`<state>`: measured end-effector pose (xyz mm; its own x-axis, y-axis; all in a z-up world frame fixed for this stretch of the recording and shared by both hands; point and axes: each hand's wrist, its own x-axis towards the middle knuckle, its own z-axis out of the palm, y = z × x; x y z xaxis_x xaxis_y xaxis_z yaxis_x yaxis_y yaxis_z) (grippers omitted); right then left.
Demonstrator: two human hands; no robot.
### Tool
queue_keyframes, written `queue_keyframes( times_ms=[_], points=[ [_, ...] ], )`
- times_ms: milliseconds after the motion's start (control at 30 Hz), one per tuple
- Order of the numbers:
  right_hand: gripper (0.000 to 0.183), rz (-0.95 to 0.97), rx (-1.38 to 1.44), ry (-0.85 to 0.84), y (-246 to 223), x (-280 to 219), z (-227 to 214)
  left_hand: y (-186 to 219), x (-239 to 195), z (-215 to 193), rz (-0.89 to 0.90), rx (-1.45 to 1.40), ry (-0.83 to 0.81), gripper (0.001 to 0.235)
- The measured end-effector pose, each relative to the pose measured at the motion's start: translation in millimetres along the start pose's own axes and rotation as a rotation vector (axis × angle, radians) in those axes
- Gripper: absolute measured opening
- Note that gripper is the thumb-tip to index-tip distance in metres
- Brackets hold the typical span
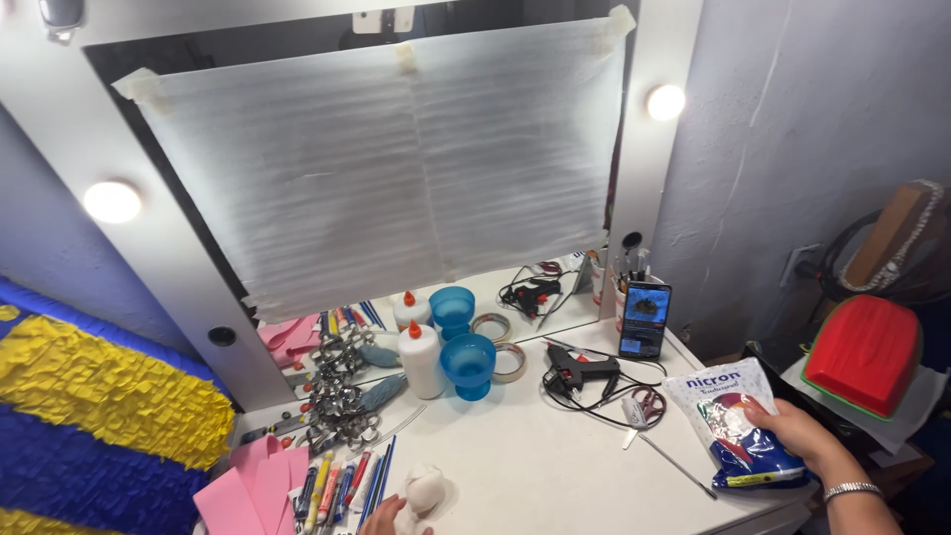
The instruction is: Opening a package of modeling clay and kneading a small piece by hand
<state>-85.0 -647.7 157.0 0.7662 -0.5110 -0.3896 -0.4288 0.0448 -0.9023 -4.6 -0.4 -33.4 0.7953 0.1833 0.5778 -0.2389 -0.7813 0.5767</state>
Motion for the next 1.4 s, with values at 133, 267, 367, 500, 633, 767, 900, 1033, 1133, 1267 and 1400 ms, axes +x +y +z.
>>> queue_keyframes(
  times_ms=[133, 267, 367, 500, 633, 767, 900, 1033, 1133, 1267, 1400],
  points=[
    [0.052, -0.068, -0.371, 0.060, 1, 20, -1, 19, -2, -3, 0.108, 0.131, 0.055, 0.086],
    [0.069, -0.080, -1.154, 0.179, 15, 39, 7, 55, -9, -40, 0.308, 0.010, 0.085, 0.073],
    [0.074, -0.163, -1.299, 0.339, 77, 113, 0, 61, -2, -39, 0.285, 0.002, -0.058, 0.075],
    [0.089, -0.680, -0.952, 0.683, 110, 182, 31, 90, 20, -53, 0.125, 0.104, -0.353, 0.093],
    [0.047, -1.185, -1.056, 0.820, 35, 6, 137, 94, 36, -50, 0.131, 0.060, -0.431, 0.078],
    [0.040, -1.218, -0.651, 0.181, 13, -86, 231, 94, 40, -53, 0.108, -0.151, -0.310, 0.058],
    [0.037, -1.112, -0.444, -0.192, 6, -142, 286, 113, 57, -86, -0.306, -0.589, -0.235, 0.044],
    [0.035, -0.815, -0.494, -0.220, 0, -139, 316, 109, 80, -108, -0.553, -1.335, 0.045, 0.046],
    [0.049, -0.667, -0.622, -0.281, 22, -95, 344, 144, 93, -191, -0.854, -1.723, 0.094, 0.057],
    [0.093, -0.931, -0.997, -0.562, 83, -101, 401, 112, 76, -205, -0.786, -1.988, 0.186, 0.059],
    [0.094, -1.056, -0.903, -0.816, 133, -163, 430, 98, 69, -218, -0.793, -2.019, 0.250, 0.056]
  ],
)
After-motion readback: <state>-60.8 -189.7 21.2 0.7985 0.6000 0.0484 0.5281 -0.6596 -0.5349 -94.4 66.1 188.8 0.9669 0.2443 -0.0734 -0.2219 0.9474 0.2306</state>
